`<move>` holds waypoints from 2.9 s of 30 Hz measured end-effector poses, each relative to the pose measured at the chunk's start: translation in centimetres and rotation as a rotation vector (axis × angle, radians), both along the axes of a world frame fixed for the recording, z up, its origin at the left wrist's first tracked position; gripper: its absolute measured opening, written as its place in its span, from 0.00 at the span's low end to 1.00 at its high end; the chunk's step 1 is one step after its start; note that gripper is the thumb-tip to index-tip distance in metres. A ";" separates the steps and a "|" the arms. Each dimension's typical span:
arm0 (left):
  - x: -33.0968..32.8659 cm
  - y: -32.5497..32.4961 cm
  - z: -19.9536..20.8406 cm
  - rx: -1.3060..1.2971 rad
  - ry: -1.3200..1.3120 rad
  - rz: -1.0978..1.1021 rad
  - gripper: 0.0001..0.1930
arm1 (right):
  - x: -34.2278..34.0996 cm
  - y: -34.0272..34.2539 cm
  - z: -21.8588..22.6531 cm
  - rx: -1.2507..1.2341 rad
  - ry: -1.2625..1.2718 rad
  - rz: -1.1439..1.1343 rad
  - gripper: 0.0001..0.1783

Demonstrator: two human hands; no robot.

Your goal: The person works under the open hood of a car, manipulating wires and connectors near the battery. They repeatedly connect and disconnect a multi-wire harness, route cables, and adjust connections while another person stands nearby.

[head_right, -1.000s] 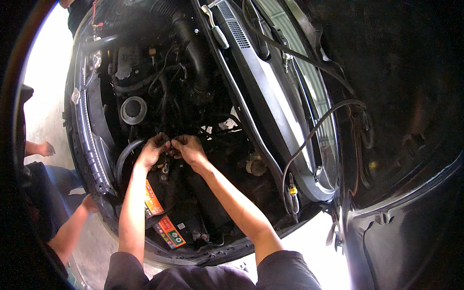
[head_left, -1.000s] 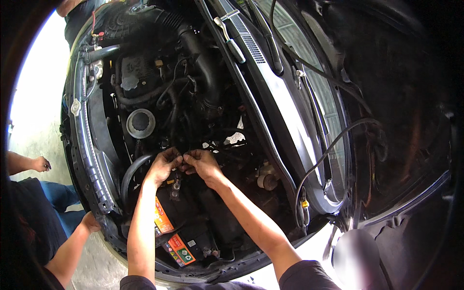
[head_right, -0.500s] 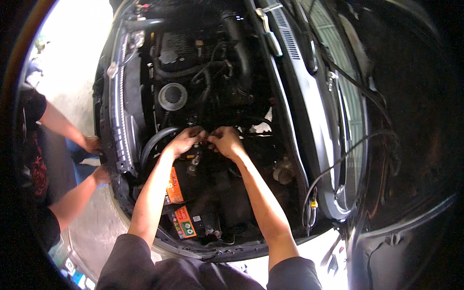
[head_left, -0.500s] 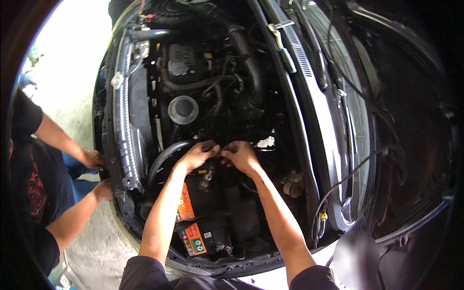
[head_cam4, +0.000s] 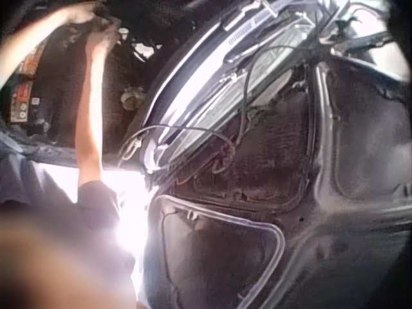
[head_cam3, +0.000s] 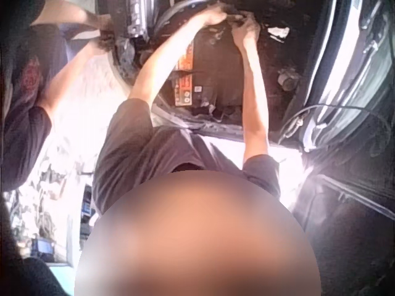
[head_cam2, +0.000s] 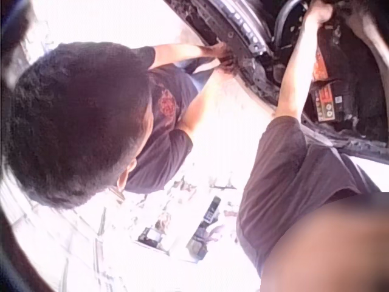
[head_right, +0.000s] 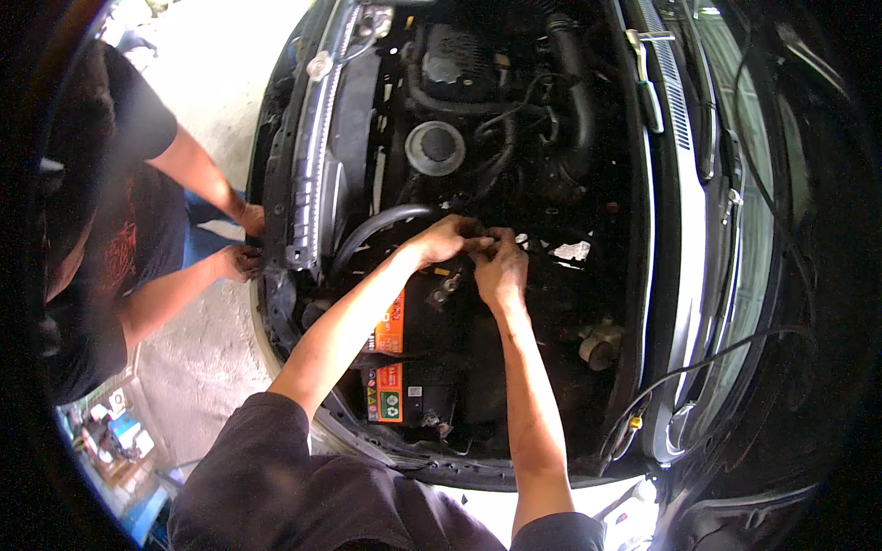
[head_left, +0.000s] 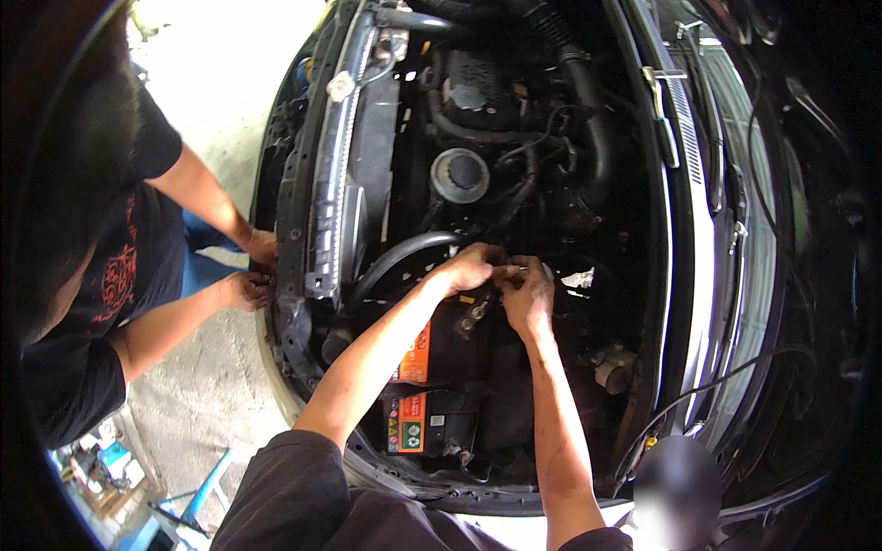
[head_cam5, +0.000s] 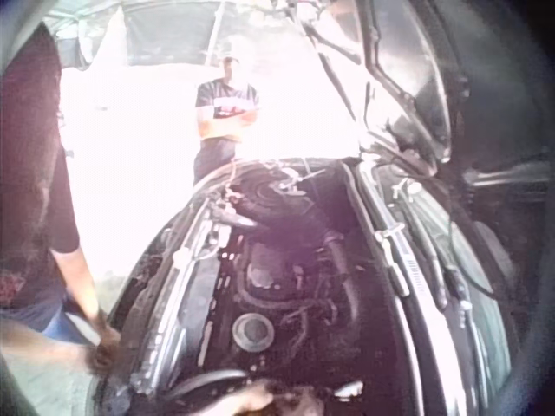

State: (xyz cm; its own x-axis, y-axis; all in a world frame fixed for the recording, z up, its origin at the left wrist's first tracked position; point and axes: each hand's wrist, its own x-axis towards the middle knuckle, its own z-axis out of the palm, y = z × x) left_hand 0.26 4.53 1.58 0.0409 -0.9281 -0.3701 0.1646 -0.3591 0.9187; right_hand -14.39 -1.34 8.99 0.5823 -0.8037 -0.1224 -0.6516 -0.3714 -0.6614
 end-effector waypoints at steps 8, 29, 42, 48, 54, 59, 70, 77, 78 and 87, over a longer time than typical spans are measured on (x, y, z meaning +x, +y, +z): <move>-0.4 0.1 0.6 0.082 -0.007 0.094 0.25 | -0.5 0.7 -0.2 0.375 -0.157 -0.214 0.14; -0.5 0.6 0.1 0.004 -0.307 0.072 0.23 | 1.0 0.4 -0.9 -0.028 0.053 -0.155 0.18; -0.8 0.4 -0.7 0.019 -0.062 0.107 0.22 | 0.1 5.0 10.0 0.218 -0.152 0.177 0.09; -1.0 0.5 0.8 -0.029 -0.168 0.197 0.21 | -4.0 9.8 7.0 0.369 0.204 0.195 0.15; 0.0 0.7 1.9 -0.096 0.189 0.203 0.21 | -5.0 11.9 3.4 0.252 0.149 0.273 0.15; 1.1 1.2 2.5 -0.077 0.487 0.256 0.15 | -5.2 11.5 4.1 0.314 0.094 0.251 0.18; 3.5 2.8 4.7 -0.029 0.718 0.240 0.13 | -5.5 9.2 3.2 0.460 -0.112 0.201 0.09; 4.2 3.8 6.8 0.133 0.570 0.212 0.16 | -3.8 3.4 6.0 0.193 -0.192 0.169 0.10; 4.0 3.7 7.0 0.152 0.561 0.222 0.17 | -3.3 1.9 6.3 0.175 -0.174 0.154 0.12; 3.9 1.8 5.7 0.212 0.462 0.143 0.20 | 3.8 -7.7 2.8 0.351 -0.183 0.589 0.22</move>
